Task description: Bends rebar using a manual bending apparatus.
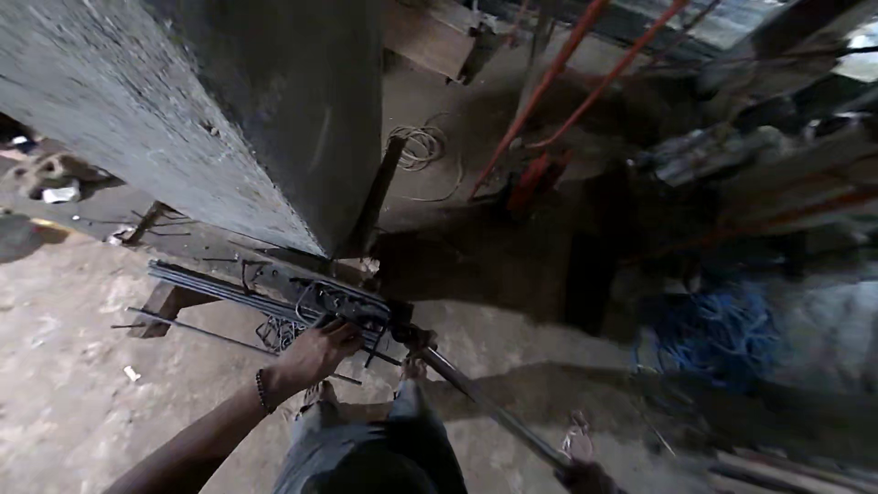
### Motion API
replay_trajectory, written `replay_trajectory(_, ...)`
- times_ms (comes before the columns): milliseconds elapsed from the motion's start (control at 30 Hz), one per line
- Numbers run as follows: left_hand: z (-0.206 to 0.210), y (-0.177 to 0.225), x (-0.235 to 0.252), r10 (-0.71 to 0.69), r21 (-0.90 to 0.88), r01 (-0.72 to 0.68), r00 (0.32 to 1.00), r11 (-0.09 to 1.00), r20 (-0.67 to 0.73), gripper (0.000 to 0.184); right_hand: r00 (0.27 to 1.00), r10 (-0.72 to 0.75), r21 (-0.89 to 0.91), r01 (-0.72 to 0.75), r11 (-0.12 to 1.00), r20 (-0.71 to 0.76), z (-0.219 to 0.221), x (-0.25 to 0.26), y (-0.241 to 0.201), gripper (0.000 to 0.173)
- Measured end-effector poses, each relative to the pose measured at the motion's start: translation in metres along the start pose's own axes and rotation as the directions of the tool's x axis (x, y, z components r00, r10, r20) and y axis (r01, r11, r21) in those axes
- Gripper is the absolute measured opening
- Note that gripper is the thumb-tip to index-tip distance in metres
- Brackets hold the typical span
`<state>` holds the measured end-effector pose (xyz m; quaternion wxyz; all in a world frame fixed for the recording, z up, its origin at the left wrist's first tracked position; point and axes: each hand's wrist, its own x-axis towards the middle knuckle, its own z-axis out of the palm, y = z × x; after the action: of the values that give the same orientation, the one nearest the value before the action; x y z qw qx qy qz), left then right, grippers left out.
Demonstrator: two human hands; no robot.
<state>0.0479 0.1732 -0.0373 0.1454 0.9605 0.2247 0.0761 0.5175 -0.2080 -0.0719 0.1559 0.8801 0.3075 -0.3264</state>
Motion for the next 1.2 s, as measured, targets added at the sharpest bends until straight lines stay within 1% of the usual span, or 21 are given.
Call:
replay_trajectory(67,-0.003,0.0,-0.002,-0.016,0.071,0.022,0.996,0.997,-0.088,0.023,0.981,-0.073,0.023,0.079,0.997,-0.182,-0.074,0.054,0.003,0.042)
replay_trajectory(100,-0.007,0.001,-0.001,-0.027,0.08,0.036,0.993,0.996,-0.116,0.022,0.955,-0.118,-0.02,0.117,0.993,-0.27,-0.114,0.075,-0.01,0.045)
replay_trajectory(167,-0.016,0.004,0.003,-0.049,0.076,0.061,0.988,0.995,-0.15,0.02,0.889,-0.177,-0.137,0.13,0.982,-0.423,-0.184,0.103,-0.061,0.048)
replay_trajectory(233,-0.023,0.002,0.007,-0.071,0.055,0.082,0.983,0.995,-0.171,0.021,0.805,-0.267,-0.167,0.21,0.963,-0.53,-0.221,0.106,-0.127,0.057)
replay_trajectory(300,-0.027,-0.002,0.013,-0.069,0.043,0.081,0.968,0.996,-0.239,0.022,0.787,-0.379,-0.072,0.396,0.915,-0.487,-0.218,0.079,-0.2,0.057)
replay_trajectory(333,-0.029,-0.003,0.014,-0.058,0.042,0.074,0.952,0.996,-0.3,0.021,0.767,-0.468,0.03,0.533,0.846,-0.439,-0.202,0.061,-0.233,0.052)
replay_trajectory(367,-0.032,-0.003,0.015,-0.034,0.044,0.054,0.929,0.998,-0.369,0.021,0.715,-0.583,0.134,0.668,0.732,-0.386,-0.181,0.041,-0.262,0.052)
replay_trajectory(433,-0.045,0.005,0.016,0.034,0.056,-0.01,0.89,0.998,-0.455,0.02,0.523,-0.767,0.265,0.851,0.453,-0.371,-0.135,-0.014,-0.312,0.065)
replay_trajectory(500,-0.061,0.023,0.016,0.095,0.07,-0.072,0.898,0.995,-0.429,0.022,0.382,-0.812,0.308,0.914,0.263,-0.441,-0.094,-0.063,-0.346,0.064)
replay_trajectory(533,-0.067,0.032,0.014,0.119,0.076,-0.096,0.907,0.992,-0.405,0.023,0.354,-0.793,0.322,0.923,0.211,-0.496,-0.077,-0.081,-0.356,0.054)
replay_trajectory(600,-0.068,0.043,0.005,0.101,0.078,-0.075,0.898,0.994,-0.427,0.023,0.418,-0.698,0.381,0.898,0.221,-0.581,-0.047,-0.103,-0.366,0.028)
replay_trajectory(667,-0.06,0.047,-0.009,-0.093,0.017,0.121,0.842,0.993,-0.531,0.021,0.536,-0.629,0.471,0.834,0.288,-0.563,-0.031,-0.115,-0.372,0.023)
replay_trajectory(733,-0.048,0.045,-0.021,-0.435,-0.259,0.351,0.668,0.9,-0.604,0.04,0.61,-0.584,0.561,0.774,0.294,-0.535,-0.024,-0.124,-0.381,0.03)
replay_trajectory(767,-0.042,0.04,-0.025,-0.595,-0.434,0.407,0.564,0.804,-0.573,0.049,0.647,-0.562,0.615,0.736,0.283,-0.515,-0.021,-0.126,-0.388,0.036)
replay_trajectory(833,-0.031,0.029,-0.027,-0.831,-0.703,0.453,0.39,0.548,-0.396,0.057,0.724,-0.544,0.772,0.603,0.199,-0.425,-0.021,-0.126,-0.406,0.043)
replay_trajectory(867,-0.027,0.023,-0.028,-0.889,-0.783,0.444,0.349,0.435,-0.295,0.052,0.752,-0.546,0.848,0.513,0.132,-0.369,-0.022,-0.125,-0.415,0.043)
replay_trajectory(900,-0.023,0.016,-0.029,-0.916,-0.833,0.431,0.348,0.346,-0.201,0.046,0.775,-0.544,0.902,0.425,0.073,-0.321,-0.023,-0.123,-0.423,0.043)
replay_trajectory(967,-0.017,-0.001,-0.029,-0.919,-0.889,0.41,0.392,0.204,-0.03,0.038,0.821,-0.515,0.958,0.287,-0.004,-0.248,-0.021,-0.115,-0.436,0.042)
replay_trajectory(1067,-0.008,-0.023,-0.027,-0.908,-0.884,0.447,0.414,0.141,0.065,0.031,0.863,-0.473,0.982,0.185,-0.032,-0.178,-0.017,-0.103,-0.442,0.042)
replay_trajectory(1133,-0.004,-0.028,-0.024,-0.899,-0.869,0.478,0.424,0.125,0.104,0.03,0.881,-0.448,0.985,0.173,0.005,-0.152,-0.019,-0.098,-0.44,0.045)
replay_trajectory(1200,-0.001,-0.028,-0.02,-0.907,-0.866,0.493,0.398,0.082,0.14,0.029,0.895,-0.43,0.986,0.157,0.051,-0.12,-0.026,-0.094,-0.437,0.045)
